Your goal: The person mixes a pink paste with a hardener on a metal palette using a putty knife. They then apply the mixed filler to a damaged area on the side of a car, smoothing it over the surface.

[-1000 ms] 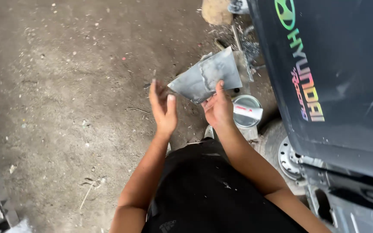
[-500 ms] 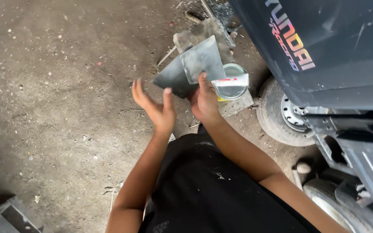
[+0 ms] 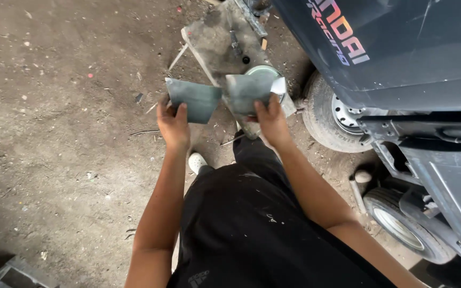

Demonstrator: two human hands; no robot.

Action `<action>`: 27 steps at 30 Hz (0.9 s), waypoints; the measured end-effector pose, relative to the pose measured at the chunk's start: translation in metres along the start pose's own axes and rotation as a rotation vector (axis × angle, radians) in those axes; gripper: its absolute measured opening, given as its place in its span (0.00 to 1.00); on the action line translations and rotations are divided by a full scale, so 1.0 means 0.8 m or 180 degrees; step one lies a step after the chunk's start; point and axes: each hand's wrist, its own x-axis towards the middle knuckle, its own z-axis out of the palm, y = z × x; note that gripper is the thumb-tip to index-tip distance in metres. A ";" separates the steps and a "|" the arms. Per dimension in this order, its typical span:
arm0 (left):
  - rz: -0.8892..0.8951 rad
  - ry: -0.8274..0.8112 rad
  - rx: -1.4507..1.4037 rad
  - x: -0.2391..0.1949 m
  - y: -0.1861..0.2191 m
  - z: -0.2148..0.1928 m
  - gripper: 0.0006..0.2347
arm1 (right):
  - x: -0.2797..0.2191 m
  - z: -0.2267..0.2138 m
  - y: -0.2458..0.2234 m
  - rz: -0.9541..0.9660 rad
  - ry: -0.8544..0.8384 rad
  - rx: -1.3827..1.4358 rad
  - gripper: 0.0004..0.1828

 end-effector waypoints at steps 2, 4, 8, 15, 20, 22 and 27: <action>-0.0167 -0.0040 -0.0086 0.009 -0.015 -0.008 0.14 | 0.010 -0.048 -0.019 0.0178 0.0116 -0.0439 0.21; -0.0821 0.0338 -0.0449 0.017 -0.047 -0.029 0.10 | 0.025 -0.105 -0.018 -0.0243 0.0317 -0.1847 0.19; -0.0625 0.0231 -0.1338 0.018 -0.045 -0.030 0.12 | 0.059 -0.187 -0.030 -0.0272 0.0670 -0.2162 0.15; -0.1598 0.0325 -0.1056 -0.010 -0.134 -0.008 0.10 | 0.157 -0.235 -0.032 -0.0164 0.0135 -0.2194 0.12; -0.2337 0.0075 0.0008 -0.070 -0.191 0.064 0.19 | 0.186 -0.153 -0.020 0.0504 -0.0375 -0.4011 0.16; -0.2518 -0.0271 0.0117 -0.089 -0.211 0.087 0.23 | 0.174 -0.105 -0.026 0.0039 -0.1016 -0.4939 0.34; -0.2403 -0.0569 0.0074 -0.102 -0.222 0.122 0.21 | 0.190 -0.129 0.017 -0.0418 -0.1376 -0.5246 0.33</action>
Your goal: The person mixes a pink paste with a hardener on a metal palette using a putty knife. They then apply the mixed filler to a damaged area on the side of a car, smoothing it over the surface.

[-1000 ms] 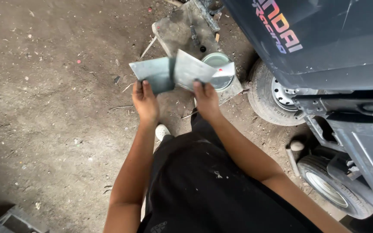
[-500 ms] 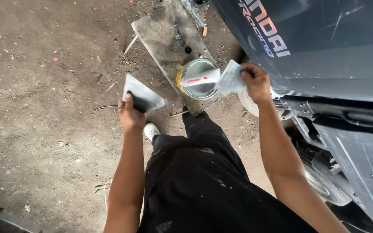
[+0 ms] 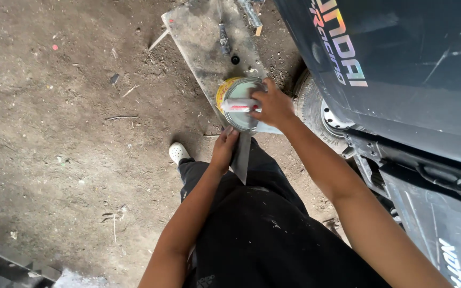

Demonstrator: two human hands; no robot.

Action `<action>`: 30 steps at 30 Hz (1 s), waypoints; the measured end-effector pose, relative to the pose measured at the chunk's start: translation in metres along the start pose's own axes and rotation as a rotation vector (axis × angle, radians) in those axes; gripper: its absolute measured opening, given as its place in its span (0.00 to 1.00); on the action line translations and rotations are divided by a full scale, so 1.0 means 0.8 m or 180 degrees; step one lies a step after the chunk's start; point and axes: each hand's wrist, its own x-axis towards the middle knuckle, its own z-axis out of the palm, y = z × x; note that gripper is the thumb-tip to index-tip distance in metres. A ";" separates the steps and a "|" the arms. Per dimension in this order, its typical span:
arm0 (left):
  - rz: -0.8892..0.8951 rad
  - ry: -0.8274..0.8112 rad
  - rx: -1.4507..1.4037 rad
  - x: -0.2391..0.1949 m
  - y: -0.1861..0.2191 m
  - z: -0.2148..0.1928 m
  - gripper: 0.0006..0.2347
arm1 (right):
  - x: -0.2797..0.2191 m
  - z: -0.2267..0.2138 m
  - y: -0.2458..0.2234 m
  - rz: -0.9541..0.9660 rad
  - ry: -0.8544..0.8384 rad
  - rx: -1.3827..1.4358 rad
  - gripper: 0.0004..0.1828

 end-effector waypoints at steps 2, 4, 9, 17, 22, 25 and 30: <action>0.0061 0.0125 0.0093 -0.006 0.010 0.010 0.21 | 0.003 0.000 0.001 -0.0013 0.0043 0.0092 0.29; 0.0003 -0.0169 -0.0162 -0.009 0.020 0.017 0.21 | 0.008 -0.007 -0.001 0.0234 -0.0108 0.0300 0.28; -0.0096 -0.0154 -0.0311 -0.015 0.016 0.028 0.22 | 0.026 -0.002 0.024 0.0350 -0.0141 0.0780 0.32; -0.0054 0.0015 -0.0676 -0.026 0.024 0.040 0.23 | -0.033 -0.009 0.039 -0.0164 0.0494 0.1020 0.30; 0.0665 0.0352 0.0217 -0.029 0.055 0.031 0.25 | -0.032 -0.022 0.035 -0.0274 0.1067 0.1102 0.28; 0.0574 0.0533 0.0703 -0.011 0.125 0.017 0.27 | 0.022 -0.059 0.009 -0.0302 0.1070 0.1233 0.29; 0.1214 0.0696 -0.0371 0.133 0.193 -0.025 0.27 | 0.217 -0.057 -0.006 -0.0571 0.0880 0.0942 0.33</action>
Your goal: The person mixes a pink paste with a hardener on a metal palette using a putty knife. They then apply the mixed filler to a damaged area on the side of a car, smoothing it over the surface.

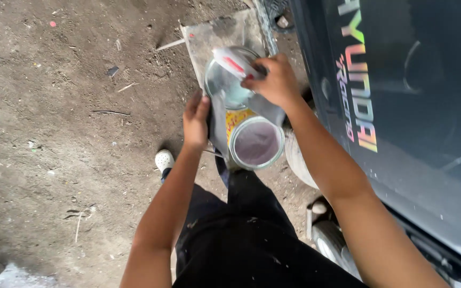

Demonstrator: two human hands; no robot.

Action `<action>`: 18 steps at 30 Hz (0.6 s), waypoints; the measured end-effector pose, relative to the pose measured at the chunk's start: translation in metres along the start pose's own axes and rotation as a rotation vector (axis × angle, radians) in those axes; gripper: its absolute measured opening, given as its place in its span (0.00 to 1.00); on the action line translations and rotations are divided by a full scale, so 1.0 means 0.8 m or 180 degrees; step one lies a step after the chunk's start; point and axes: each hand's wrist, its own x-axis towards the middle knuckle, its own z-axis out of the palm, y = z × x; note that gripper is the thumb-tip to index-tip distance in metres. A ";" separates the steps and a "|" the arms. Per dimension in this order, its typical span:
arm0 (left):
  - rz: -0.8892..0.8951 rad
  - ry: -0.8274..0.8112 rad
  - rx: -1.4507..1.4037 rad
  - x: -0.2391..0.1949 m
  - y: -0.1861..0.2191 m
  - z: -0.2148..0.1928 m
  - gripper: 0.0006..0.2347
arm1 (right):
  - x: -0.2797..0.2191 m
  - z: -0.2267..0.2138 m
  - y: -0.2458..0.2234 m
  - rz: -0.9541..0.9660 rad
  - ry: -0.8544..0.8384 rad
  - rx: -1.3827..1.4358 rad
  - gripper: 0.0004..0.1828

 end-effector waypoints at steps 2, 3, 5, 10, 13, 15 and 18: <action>0.0024 0.0250 -0.0147 0.064 -0.031 -0.009 0.27 | 0.054 0.048 0.032 -0.0174 0.0020 -0.0037 0.33; -0.0058 0.0445 -0.0430 0.092 -0.047 -0.012 0.25 | 0.080 0.073 0.050 0.0035 -0.0162 -0.0006 0.33; -0.0131 0.0707 -0.0740 0.136 -0.077 -0.019 0.25 | 0.115 0.123 0.083 0.0204 -0.0410 0.0026 0.33; -0.0291 0.1278 -0.0775 0.205 -0.123 -0.030 0.22 | 0.139 0.200 0.135 0.0576 -0.0511 -0.0145 0.30; -0.0227 0.1269 -0.0858 0.231 -0.112 -0.031 0.22 | 0.141 0.216 0.132 0.0775 -0.0461 -0.0285 0.30; -0.0198 0.1217 -0.0802 0.242 -0.106 -0.034 0.22 | 0.141 0.215 0.125 0.0718 -0.0379 -0.0297 0.33; -0.0193 0.1100 -0.0755 0.231 -0.100 -0.041 0.22 | 0.135 0.203 0.119 0.0493 -0.0193 -0.0258 0.35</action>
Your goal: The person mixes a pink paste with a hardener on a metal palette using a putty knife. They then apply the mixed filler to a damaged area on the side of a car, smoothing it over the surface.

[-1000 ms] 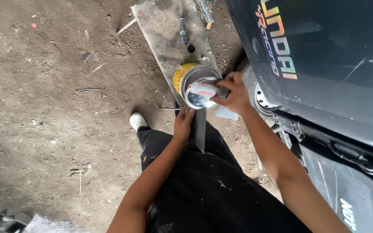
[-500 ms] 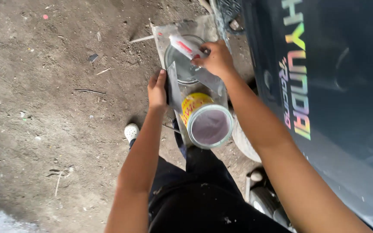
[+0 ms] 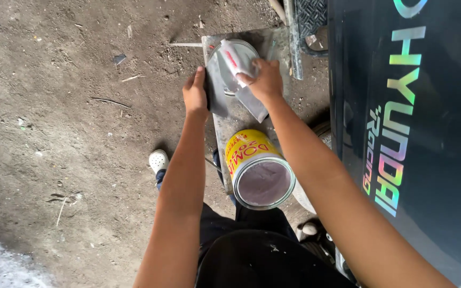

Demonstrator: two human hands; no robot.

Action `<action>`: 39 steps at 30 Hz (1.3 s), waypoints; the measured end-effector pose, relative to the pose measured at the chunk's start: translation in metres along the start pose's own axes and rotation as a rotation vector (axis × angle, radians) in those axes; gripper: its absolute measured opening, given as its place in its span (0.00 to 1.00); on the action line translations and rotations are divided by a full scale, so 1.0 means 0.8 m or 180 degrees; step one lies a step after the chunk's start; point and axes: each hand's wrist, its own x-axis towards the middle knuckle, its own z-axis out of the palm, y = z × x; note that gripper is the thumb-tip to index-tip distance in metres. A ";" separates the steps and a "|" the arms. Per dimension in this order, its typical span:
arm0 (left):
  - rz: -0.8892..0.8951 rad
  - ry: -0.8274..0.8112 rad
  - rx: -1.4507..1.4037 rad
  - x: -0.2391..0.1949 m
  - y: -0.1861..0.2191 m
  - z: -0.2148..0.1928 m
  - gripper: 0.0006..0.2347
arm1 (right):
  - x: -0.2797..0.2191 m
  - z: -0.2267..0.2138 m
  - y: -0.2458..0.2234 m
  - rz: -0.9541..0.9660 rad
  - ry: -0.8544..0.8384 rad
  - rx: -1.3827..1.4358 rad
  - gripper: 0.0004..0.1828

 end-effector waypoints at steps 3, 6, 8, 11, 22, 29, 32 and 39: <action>-0.0097 -0.0102 0.0122 -0.028 0.022 -0.018 0.22 | -0.008 -0.016 0.027 0.0187 -0.0141 0.0692 0.30; -0.0305 -0.0177 0.0405 -0.066 0.048 -0.047 0.22 | -0.035 -0.061 0.071 0.0989 -0.0286 0.2405 0.30; -0.0424 -0.0263 0.0573 -0.091 0.063 -0.071 0.22 | -0.076 -0.113 0.086 0.1406 -0.0096 0.3490 0.33; -0.0634 -0.0443 0.0634 -0.130 0.086 -0.094 0.21 | -0.169 -0.199 0.079 0.1942 -0.0196 0.5085 0.36; -0.1688 -0.1047 0.0640 -0.255 0.078 -0.166 0.15 | -0.497 -0.174 0.030 0.1536 0.0420 0.5800 0.20; -0.2118 -0.1388 0.0756 -0.308 0.032 -0.145 0.16 | -0.458 -0.175 -0.061 0.2006 0.0404 0.5410 0.26; -0.2420 -0.1403 0.0647 -0.324 0.014 -0.134 0.16 | -0.423 -0.156 -0.063 0.1624 0.0303 0.2067 0.20; -0.2214 -0.1269 0.0488 -0.351 0.007 -0.115 0.16 | -0.375 -0.112 -0.075 0.1588 -0.0403 0.0078 0.11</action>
